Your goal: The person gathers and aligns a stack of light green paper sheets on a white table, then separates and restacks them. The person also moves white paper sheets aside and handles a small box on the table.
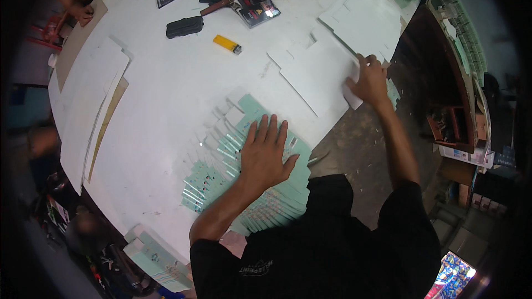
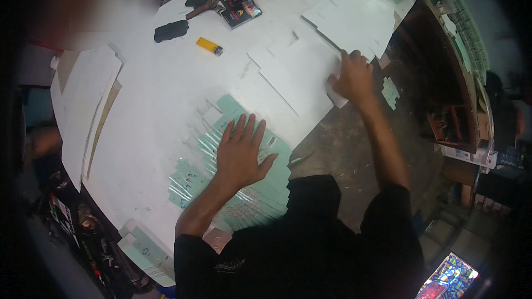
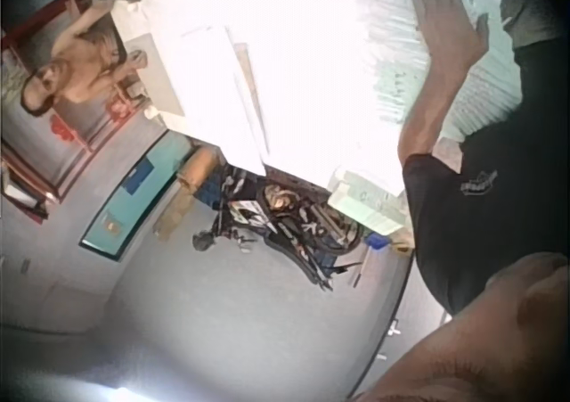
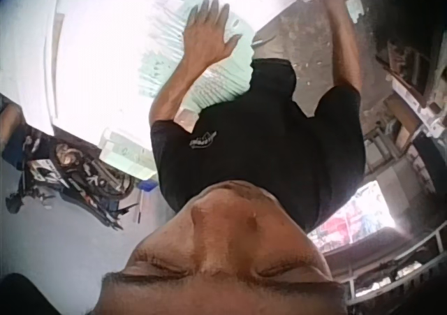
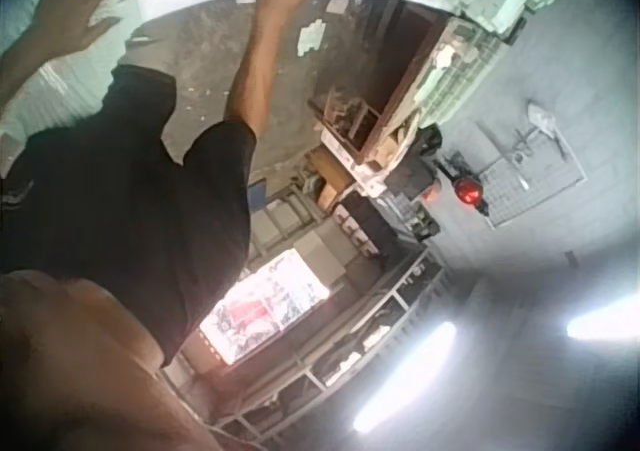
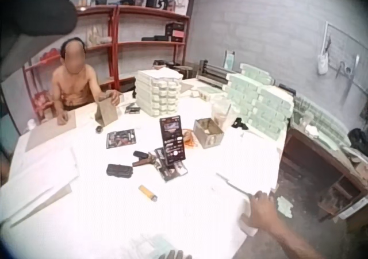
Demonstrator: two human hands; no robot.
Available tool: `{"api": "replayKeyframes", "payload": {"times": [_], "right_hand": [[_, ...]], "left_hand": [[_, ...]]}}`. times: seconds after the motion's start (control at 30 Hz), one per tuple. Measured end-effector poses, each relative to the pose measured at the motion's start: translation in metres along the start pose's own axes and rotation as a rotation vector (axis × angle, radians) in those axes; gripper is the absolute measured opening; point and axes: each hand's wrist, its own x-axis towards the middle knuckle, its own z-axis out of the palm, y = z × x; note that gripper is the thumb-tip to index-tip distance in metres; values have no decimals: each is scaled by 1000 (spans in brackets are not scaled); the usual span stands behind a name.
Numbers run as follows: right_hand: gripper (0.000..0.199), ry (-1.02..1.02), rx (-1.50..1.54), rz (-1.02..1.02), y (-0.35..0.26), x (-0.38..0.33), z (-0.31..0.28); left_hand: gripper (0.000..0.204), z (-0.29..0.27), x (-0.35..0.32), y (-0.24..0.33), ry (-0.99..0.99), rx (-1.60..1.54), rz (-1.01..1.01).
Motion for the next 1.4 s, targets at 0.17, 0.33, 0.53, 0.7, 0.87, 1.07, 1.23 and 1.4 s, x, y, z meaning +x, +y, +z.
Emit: {"api": "replayKeyframes", "payload": {"times": [0.17, 0.33, 0.53, 0.7, 0.87, 1.07, 1.23, 1.4], "right_hand": [[66, -75, 242, -184, -75, -61, 38], [49, -367, 865, 46, -111, -69, 16], [41, -128, 256, -308, -114, -51, 26], [47, -444, 982, -3, -102, -56, 23], [30, -919, 679, -54, -109, -34, 2], [58, 379, -60, -85, 56, 45, 62], [45, -63, 744, -134, -56, -24, 37], [64, -15, 171, -350, -85, -27, 37]], "left_hand": [[76, -13, 1, -2, 123, 20, 21], [62, 0, 2, -9, 58, 5, -10], [63, -8, 5, -4, 71, -42, -23], [82, -16, 5, 2, 61, 66, 6], [104, 0, 1, -14, -76, 16, 103], [104, -31, 7, -2, -74, -119, 90], [83, -5, 1, -5, 15, -40, 11], [66, -14, 5, -1, 55, -35, 15]]}}
